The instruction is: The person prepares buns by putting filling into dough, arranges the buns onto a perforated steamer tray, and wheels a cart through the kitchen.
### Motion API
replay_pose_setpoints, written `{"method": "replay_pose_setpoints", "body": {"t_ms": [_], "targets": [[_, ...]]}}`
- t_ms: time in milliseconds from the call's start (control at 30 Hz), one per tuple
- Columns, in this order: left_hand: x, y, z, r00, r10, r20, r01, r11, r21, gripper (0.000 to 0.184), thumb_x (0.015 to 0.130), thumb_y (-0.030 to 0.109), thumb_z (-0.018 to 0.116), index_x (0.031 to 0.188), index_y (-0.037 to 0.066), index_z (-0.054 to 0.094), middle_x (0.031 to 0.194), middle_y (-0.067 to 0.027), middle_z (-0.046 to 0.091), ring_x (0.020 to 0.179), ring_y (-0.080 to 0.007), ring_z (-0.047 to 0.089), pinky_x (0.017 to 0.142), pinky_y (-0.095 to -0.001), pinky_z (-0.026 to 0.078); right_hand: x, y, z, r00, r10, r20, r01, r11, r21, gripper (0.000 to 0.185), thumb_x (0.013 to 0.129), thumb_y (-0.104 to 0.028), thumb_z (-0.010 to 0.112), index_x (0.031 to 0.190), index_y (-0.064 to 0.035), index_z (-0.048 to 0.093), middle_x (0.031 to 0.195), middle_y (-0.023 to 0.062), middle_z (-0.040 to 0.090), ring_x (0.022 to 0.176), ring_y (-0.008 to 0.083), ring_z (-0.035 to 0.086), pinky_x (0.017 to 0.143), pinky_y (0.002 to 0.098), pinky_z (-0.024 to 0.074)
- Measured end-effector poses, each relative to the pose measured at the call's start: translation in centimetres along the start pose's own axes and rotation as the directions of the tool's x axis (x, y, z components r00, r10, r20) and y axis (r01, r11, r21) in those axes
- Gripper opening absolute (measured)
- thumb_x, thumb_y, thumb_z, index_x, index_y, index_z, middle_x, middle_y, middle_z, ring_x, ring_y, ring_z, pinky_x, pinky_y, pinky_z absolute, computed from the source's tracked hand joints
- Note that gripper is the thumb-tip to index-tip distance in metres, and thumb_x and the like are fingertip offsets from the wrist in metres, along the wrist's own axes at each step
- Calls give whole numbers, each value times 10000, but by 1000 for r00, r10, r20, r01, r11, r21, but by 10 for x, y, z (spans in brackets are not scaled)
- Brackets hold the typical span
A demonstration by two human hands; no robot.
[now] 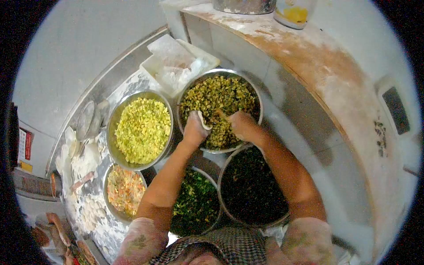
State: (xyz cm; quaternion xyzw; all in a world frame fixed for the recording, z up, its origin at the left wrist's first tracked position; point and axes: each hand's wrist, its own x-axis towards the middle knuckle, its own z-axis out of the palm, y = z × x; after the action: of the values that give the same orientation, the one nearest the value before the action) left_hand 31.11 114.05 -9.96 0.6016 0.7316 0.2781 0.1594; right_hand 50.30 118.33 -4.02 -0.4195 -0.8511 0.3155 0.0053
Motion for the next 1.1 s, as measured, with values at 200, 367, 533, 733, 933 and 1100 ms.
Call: {"method": "replay_pose_setpoints", "body": {"t_ms": [200,367,533,733,933,1100], "targets": [[-16,22,-12,995,95,-41,-97,993,-63,558,633,165,738,1044,-9,402,1009,-261,487,961,-425,490,809,-450,427,-40,-50,19,988,-67,-136,86,986,141,242,783,5,426,961,30,588,813,273,594,783,364,616,686,450,480],[-16,13,-10,994,47,99,-42,998,-55,630,616,179,760,1073,9,361,1042,-259,462,995,-427,473,833,-453,425,-24,-4,1,993,89,-71,-66,956,287,177,797,-31,469,875,44,609,703,243,590,653,346,599,617,408,475],[-17,10,-8,992,80,99,-79,997,-10,670,609,184,765,1104,18,344,1045,-254,458,1006,-429,470,841,-445,428,-24,-27,15,997,38,63,-61,909,413,165,800,-27,485,893,49,598,668,150,567,583,193,526,552,322,431],[-20,31,-27,967,200,-156,-208,977,-38,534,639,127,704,1079,22,422,1015,-232,485,932,-411,523,796,-438,452,-50,-71,5,988,-120,-97,122,992,16,361,837,7,340,1157,77,492,799,269,593,794,394,593,714,453,454],[-12,19,-33,970,121,-213,-203,882,-425,479,633,129,742,1029,37,489,976,-155,523,891,-270,549,780,-339,455,-65,-61,-49,977,-210,-43,206,974,-95,358,845,-45,421,1184,28,513,764,202,603,652,262,592,593,359,479],[-11,11,-36,999,-15,-29,-14,593,-805,431,677,90,732,1031,56,488,953,-66,531,868,-158,541,764,-271,457,-67,-51,-40,985,109,-131,-18,834,551,327,850,-67,474,1164,-12,547,733,60,579,591,120,511,530,265,433]]}}
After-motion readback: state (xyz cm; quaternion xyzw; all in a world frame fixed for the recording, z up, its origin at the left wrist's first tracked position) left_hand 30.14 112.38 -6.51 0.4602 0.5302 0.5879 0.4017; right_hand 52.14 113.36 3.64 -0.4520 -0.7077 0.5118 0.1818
